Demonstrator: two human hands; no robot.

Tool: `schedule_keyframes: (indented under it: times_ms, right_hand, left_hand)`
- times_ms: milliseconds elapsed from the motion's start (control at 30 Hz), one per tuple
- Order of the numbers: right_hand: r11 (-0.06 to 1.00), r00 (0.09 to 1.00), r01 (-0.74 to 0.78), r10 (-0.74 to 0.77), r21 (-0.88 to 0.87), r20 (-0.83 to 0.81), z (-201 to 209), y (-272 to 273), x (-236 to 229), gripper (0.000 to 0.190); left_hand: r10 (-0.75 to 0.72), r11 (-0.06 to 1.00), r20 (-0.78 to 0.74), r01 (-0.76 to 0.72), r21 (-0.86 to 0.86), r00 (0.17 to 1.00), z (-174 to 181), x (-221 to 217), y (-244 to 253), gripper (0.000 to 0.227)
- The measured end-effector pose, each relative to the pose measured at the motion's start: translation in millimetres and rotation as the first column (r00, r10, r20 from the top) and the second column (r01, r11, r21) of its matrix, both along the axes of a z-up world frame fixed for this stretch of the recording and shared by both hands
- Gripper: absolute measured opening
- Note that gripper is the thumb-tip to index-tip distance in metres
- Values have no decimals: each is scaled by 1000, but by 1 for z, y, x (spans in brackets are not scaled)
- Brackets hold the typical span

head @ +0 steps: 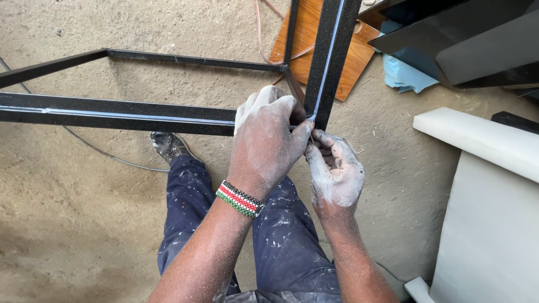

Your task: Threading and tying thin white string around the joints of a black metal frame

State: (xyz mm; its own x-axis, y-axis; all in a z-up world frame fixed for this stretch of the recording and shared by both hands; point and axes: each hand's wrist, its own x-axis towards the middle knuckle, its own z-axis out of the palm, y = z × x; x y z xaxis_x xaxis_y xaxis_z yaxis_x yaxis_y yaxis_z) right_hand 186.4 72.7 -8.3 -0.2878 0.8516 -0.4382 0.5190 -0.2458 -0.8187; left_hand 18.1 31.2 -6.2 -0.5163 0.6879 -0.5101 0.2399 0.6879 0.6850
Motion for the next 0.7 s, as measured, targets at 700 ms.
schedule_keyframes:
  times_ms: [700]
  right_hand:
    - [992,991,-92,82,-89,-108,13,48,-3,15]
  left_hand:
    - [-175,980,136,159,123,975,-12,-16,-10,22]
